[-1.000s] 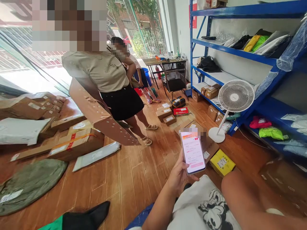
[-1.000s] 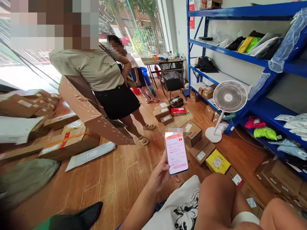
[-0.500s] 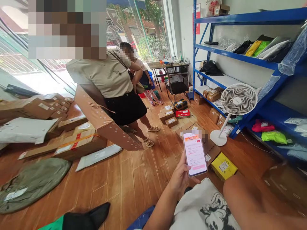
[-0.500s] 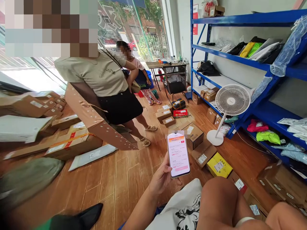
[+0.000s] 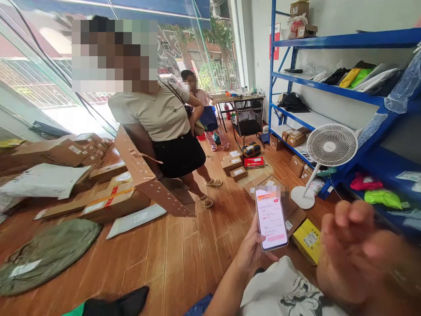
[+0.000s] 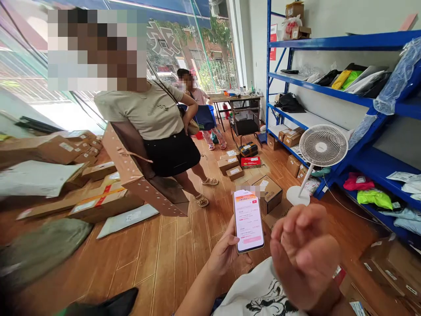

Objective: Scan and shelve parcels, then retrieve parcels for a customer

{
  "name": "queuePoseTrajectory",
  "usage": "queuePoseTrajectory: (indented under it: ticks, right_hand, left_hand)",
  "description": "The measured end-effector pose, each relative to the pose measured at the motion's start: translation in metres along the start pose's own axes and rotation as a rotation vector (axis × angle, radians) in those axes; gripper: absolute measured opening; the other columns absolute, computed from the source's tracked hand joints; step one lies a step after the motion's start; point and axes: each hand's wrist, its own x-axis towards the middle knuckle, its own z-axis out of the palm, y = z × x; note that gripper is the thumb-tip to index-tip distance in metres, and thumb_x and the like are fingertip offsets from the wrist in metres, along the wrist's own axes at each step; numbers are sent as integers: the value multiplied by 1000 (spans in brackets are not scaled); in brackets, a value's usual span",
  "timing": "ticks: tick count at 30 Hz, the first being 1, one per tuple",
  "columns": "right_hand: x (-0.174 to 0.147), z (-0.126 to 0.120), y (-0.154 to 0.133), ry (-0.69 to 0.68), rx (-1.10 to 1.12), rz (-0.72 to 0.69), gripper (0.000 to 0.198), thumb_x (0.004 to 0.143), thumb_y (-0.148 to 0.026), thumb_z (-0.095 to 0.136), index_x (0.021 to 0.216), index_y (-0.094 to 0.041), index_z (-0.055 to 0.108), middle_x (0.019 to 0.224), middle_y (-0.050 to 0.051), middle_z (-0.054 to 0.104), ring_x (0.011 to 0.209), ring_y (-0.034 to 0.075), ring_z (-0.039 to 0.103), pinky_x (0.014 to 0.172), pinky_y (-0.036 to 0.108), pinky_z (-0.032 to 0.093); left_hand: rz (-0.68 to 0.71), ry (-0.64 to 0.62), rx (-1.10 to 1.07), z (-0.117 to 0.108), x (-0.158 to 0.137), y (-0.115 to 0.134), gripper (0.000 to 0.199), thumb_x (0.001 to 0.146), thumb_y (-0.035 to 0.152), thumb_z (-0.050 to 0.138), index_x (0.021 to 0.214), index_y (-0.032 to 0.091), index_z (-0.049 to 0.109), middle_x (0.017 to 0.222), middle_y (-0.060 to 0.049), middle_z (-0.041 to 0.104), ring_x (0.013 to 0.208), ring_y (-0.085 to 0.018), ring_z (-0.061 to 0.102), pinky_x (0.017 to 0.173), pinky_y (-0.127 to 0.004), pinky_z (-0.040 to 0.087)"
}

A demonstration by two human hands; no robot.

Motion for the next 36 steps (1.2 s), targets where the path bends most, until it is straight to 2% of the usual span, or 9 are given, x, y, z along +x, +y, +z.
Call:
queuePoseTrajectory:
  ticks: [3, 6, 9, 12, 14, 22, 28, 32, 36]
  right_hand:
    - [5, 16, 30, 72, 176, 47, 21, 91, -13, 67, 96, -32, 60, 97, 0, 46, 70, 15, 51, 52, 28, 44]
    - [-6, 13, 67, -31, -48, 9, 8, 96, -19, 57, 98, -26, 61, 94, 3, 52, 76, 18, 56, 61, 33, 47]
    - [-23, 2, 98, -212, -326, -129, 17, 99, -26, 50, 110, -25, 63, 104, 8, 57, 95, 26, 58, 81, 47, 49]
    - [-37, -3, 113, -335, -421, -250, 31, 101, -33, 41, 123, -26, 62, 118, 11, 56, 106, 31, 54, 89, 54, 46]
    - [-43, -3, 117, -357, -446, -265, 37, 102, -38, 38, 128, -27, 62, 128, 11, 54, 112, 34, 50, 92, 57, 45]
    - [-49, -2, 112, -522, -470, -132, 52, 101, -56, 33, 139, -32, 60, 149, 11, 40, 125, 38, 41, 103, 61, 37]
    - [-46, 4, 115, -645, -500, -133, 65, 98, -69, 25, 145, -35, 53, 160, 8, 22, 136, 41, 29, 110, 62, 30]
    - [-48, 5, 117, -579, -448, -109, 66, 98, -70, 23, 155, -38, 36, 163, 7, 16, 143, 40, 22, 114, 64, 25]
    - [-54, 5, 124, -458, -213, 132, 72, 98, -71, 26, 160, -33, 18, 162, 13, 25, 147, 38, 27, 117, 64, 25]
  left_hand:
    - [10, -29, 5, 3, 0, 2, 106, 78, 15, 58, 159, 41, -5, 133, -9, 63, 101, -32, 70, 53, -31, 63]
    - [20, -49, 4, 3, 0, 5, 105, 79, 15, 58, 159, 42, -5, 135, -9, 62, 103, -32, 70, 53, -30, 63]
    - [29, -51, 17, 2, 1, 6, 103, 80, 15, 58, 159, 44, -1, 140, -9, 59, 105, -32, 69, 54, -30, 64]
    - [35, -42, 26, 0, 2, 6, 100, 80, 14, 58, 159, 45, 6, 145, -8, 55, 100, -29, 70, 54, -30, 64]
    - [28, -42, 28, 0, 3, 6, 97, 80, 15, 58, 160, 44, 11, 148, -9, 52, 97, -28, 70, 54, -31, 63]
    - [-9, -65, 44, 2, 5, 7, 98, 79, 18, 61, 159, 44, 12, 155, -8, 45, 109, -35, 67, 56, -30, 63]
    - [-33, -12, 98, 6, 5, 10, 102, 74, 18, 61, 160, 41, 12, 153, -11, 46, 96, -29, 69, 51, -27, 60]
    - [-46, -28, 100, 3, 4, 10, 102, 74, 19, 61, 160, 41, 11, 145, -11, 53, 90, -26, 69, 52, -28, 60]
    - [-35, -57, 78, 0, 5, 11, 104, 76, 18, 61, 159, 46, 4, 146, -9, 52, 95, -28, 70, 53, -30, 61]
